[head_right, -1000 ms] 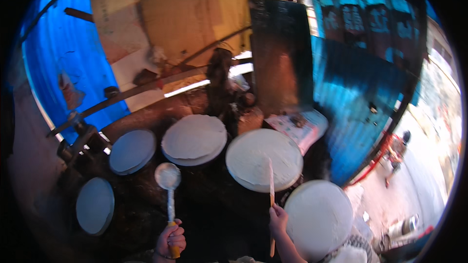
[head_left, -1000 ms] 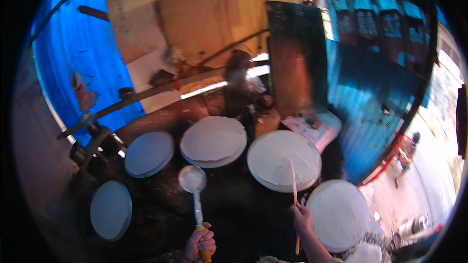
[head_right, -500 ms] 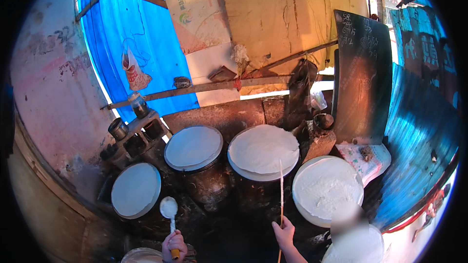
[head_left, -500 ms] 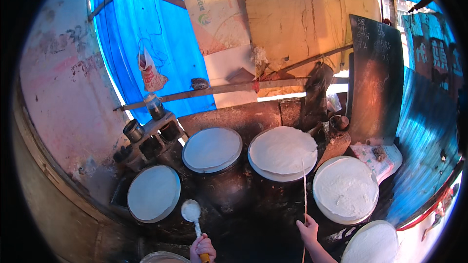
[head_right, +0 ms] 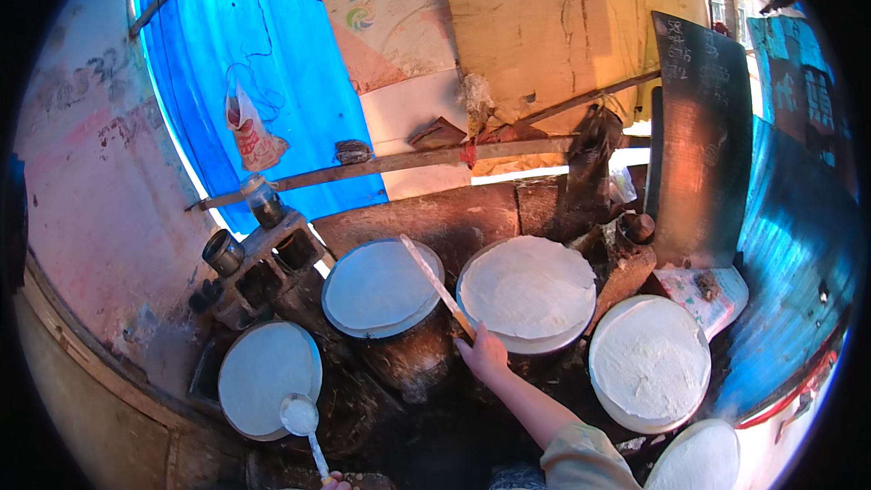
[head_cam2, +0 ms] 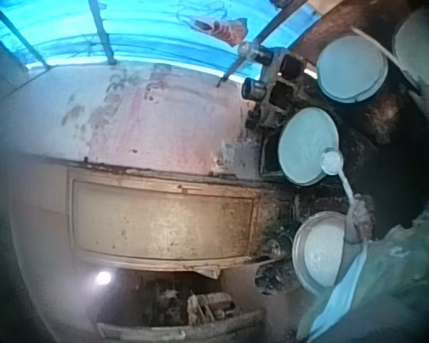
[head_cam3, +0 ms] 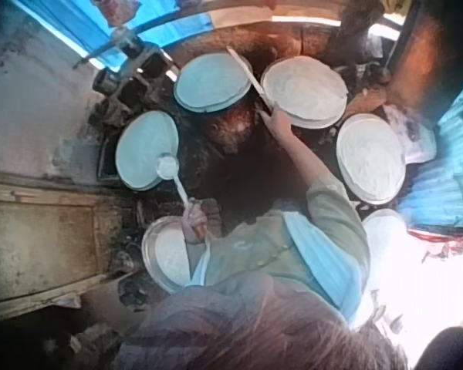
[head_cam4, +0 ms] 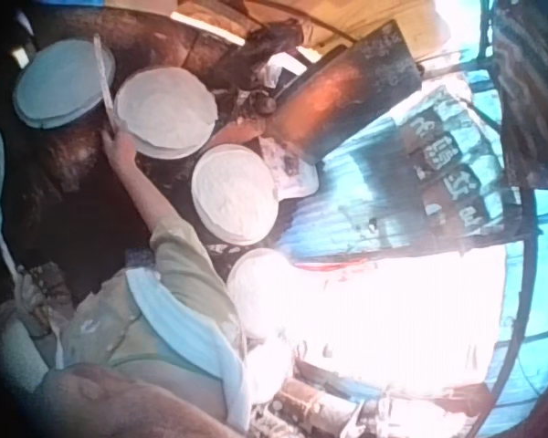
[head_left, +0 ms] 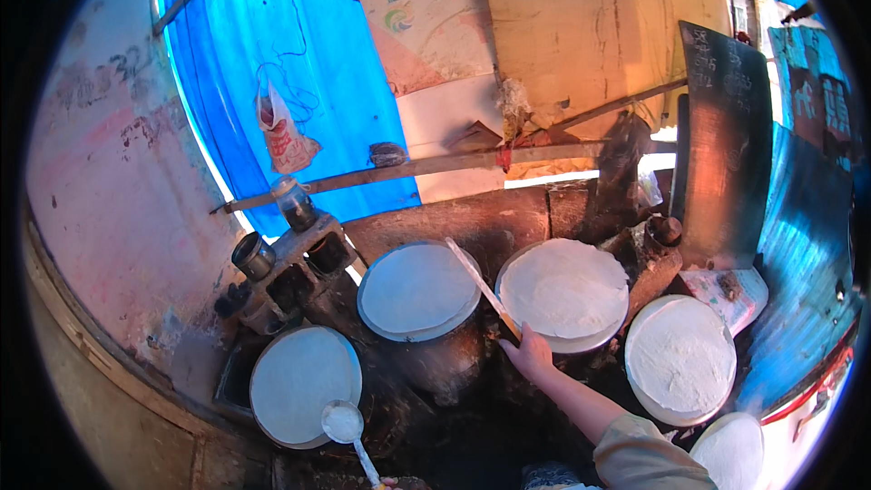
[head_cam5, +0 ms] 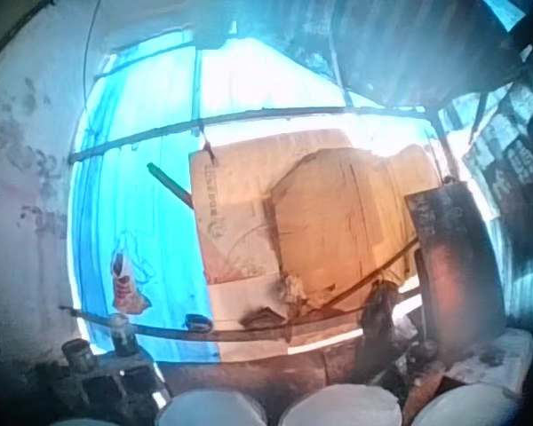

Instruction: The person prepares crepes by pouring batter from a ladle onto multiple hot circular griddles and spreading it thin using a stick, then removing the cooked crepes by hand.

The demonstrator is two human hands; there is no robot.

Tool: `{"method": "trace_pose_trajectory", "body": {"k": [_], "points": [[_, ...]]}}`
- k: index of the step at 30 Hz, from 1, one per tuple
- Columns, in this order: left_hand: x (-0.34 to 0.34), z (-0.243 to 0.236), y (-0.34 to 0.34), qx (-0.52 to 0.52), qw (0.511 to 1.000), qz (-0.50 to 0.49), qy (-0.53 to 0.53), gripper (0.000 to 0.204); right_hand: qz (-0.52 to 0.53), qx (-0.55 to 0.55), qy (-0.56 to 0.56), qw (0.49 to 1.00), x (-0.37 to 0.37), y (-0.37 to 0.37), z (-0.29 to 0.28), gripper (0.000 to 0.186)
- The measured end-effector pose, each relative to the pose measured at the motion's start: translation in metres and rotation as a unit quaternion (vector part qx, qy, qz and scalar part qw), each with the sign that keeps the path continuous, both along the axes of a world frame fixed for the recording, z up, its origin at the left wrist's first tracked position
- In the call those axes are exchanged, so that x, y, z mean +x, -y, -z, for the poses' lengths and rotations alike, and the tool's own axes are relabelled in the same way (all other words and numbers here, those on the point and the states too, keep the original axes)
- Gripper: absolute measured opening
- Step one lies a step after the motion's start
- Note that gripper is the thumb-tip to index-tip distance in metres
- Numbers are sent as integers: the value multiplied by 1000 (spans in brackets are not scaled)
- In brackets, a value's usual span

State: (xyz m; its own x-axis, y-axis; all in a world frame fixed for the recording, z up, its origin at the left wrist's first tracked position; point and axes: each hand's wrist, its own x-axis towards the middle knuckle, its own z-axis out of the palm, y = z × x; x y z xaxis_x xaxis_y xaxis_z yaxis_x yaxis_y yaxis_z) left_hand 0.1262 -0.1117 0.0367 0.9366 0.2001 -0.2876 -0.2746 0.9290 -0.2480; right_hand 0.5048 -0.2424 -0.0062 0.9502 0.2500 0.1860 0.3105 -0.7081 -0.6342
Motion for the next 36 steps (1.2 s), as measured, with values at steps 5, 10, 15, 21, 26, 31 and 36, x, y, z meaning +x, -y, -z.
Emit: {"method": "trace_pose_trajectory", "body": {"k": [5,10,15,21,26,31,36], "points": [[30,-10,7,-17,1000,-23,9,25,-18,-79,-85,993,93,-45,16,56],[72,-26,7,3,998,-51,-19,24,-46,-134,-98,985,138,-55,33,30],[113,-37,4,21,998,-60,-26,25,44,-31,-12,998,148,-32,-2,19],[140,-21,-7,53,997,49,-7,26,180,218,160,946,121,76,-76,10],[148,-17,-14,47,986,155,-40,23,261,348,273,858,33,170,-115,13],[155,-10,-8,46,959,279,-27,21,371,194,305,855,-79,269,-171,14],[162,-7,17,35,921,388,-35,19,418,128,146,888,-167,341,-193,15]]}}
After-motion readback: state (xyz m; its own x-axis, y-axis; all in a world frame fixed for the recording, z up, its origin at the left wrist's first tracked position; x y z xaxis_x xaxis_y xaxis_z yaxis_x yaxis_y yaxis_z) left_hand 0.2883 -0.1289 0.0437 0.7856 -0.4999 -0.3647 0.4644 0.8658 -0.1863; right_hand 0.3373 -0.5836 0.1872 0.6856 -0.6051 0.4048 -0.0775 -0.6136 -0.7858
